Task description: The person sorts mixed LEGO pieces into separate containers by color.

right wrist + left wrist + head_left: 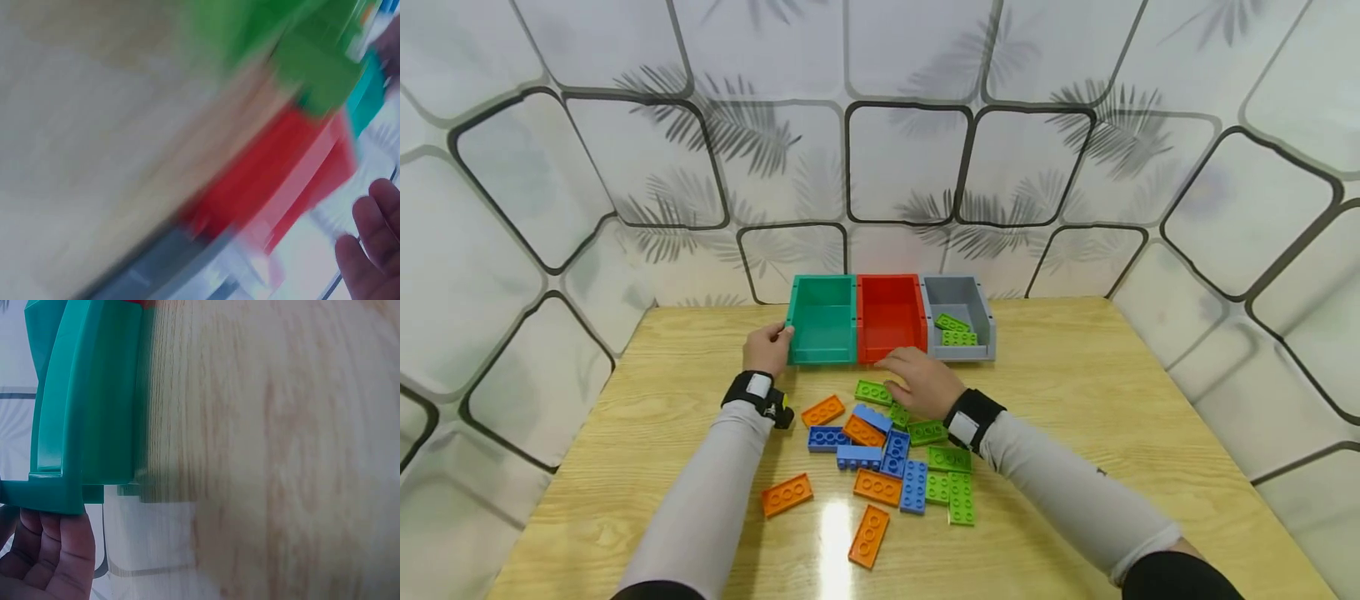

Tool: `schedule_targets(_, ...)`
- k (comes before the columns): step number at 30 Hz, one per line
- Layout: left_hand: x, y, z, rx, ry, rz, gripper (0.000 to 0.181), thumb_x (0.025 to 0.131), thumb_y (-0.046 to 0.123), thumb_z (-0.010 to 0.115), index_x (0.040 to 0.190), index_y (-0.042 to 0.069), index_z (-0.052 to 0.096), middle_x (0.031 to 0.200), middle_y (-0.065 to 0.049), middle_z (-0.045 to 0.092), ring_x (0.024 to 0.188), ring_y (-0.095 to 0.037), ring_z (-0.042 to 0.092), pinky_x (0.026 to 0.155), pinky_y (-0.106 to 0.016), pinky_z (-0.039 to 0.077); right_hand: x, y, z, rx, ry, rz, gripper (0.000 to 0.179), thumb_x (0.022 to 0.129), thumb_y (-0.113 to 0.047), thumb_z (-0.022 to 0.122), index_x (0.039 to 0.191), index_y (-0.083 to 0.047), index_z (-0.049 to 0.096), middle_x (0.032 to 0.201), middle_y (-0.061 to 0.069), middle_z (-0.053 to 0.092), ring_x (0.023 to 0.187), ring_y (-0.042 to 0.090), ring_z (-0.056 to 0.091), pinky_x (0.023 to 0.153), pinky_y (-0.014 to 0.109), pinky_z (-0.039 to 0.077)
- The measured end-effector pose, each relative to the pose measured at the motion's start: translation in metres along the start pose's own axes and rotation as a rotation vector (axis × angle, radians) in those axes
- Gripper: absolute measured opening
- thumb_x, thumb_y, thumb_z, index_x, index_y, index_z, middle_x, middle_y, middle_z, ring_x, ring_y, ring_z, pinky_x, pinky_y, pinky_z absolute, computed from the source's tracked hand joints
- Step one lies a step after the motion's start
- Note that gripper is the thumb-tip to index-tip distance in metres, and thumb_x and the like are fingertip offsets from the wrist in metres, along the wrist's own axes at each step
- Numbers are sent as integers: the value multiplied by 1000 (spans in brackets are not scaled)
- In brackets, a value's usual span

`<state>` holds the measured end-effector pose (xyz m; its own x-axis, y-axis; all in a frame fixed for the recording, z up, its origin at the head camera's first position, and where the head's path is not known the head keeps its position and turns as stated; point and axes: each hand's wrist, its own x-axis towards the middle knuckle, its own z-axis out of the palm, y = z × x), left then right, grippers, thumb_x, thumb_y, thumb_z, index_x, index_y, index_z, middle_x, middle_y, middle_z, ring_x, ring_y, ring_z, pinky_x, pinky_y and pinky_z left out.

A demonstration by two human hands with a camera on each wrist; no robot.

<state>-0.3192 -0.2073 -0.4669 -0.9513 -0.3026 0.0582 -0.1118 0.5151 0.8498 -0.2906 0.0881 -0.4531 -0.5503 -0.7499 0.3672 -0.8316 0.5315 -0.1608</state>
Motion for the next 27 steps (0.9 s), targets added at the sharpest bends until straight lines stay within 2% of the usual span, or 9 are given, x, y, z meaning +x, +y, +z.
schedule_targets(3, 0, -1, 0, 4, 4, -3, 43, 109, 25, 53, 143, -1, 60, 132, -28, 65, 121, -42, 62, 99, -51, 51, 3, -16, 4, 91, -180, -13, 40, 99, -16, 69, 136, -4, 65, 125, 12, 68, 113, 27, 65, 99, 42, 54)
schedule_targets(6, 0, -1, 0, 10, 5, 0, 43, 109, 25, 54, 143, -1, 60, 132, -28, 65, 121, -42, 62, 99, -51, 51, 6, -26, 8, 129, -351, 24, 44, 101, -20, 65, 143, -8, 62, 134, 10, 67, 120, 25, 63, 105, 41, 51)
schedule_targets(8, -1, -1, 0, 11, 4, -2, 43, 109, 25, 54, 143, -1, 60, 132, -28, 65, 121, -43, 62, 99, -51, 51, 8, -29, 11, 123, -426, 51, 46, 100, -20, 64, 145, -11, 61, 135, 8, 67, 118, 22, 62, 104, 39, 50)
schedule_targets(10, 0, -1, 0, 11, 3, -6, 43, 109, 25, 54, 143, -1, 60, 133, -28, 65, 122, -42, 62, 100, -51, 51, 9, -31, 13, 92, -464, 62, 47, 98, -19, 65, 145, -15, 62, 133, 4, 69, 113, 19, 62, 100, 36, 51)
schedule_targets(14, 3, -3, 0, 6, 5, -13, 43, 109, 25, 53, 143, 0, 60, 134, -27, 65, 123, -41, 61, 101, -51, 51, 10, -33, 17, 27, -455, 19, 48, 95, -17, 68, 143, -17, 64, 117, 3, 73, 98, 19, 59, 88, 34, 51)
schedule_targets(18, 6, -3, 0, -3, 8, 3, 43, 109, 24, 53, 143, -1, 60, 133, -27, 65, 121, -41, 62, 100, -51, 51, 11, -34, 20, 5, -404, -50, 40, 96, -16, 71, 135, -16, 68, 112, 4, 72, 98, 21, 61, 90, 34, 52)
schedule_targets(22, 7, -4, -1, -11, -6, 0, 42, 109, 25, 54, 142, -1, 61, 132, -27, 66, 119, -41, 63, 98, -51, 52, 10, -35, 20, 48, -385, -65, 29, 97, -20, 74, 125, -17, 70, 115, 2, 73, 102, 21, 62, 91, 34, 53)
schedule_targets(27, 7, -7, 0, -23, -14, -8, 42, 109, 25, 55, 142, -1, 61, 132, -26, 66, 118, -40, 63, 96, -51, 52, 11, -34, 13, 133, -322, -42, 27, 94, -16, 76, 120, -14, 68, 110, 3, 67, 90, 17, 61, 82, 29, 54)
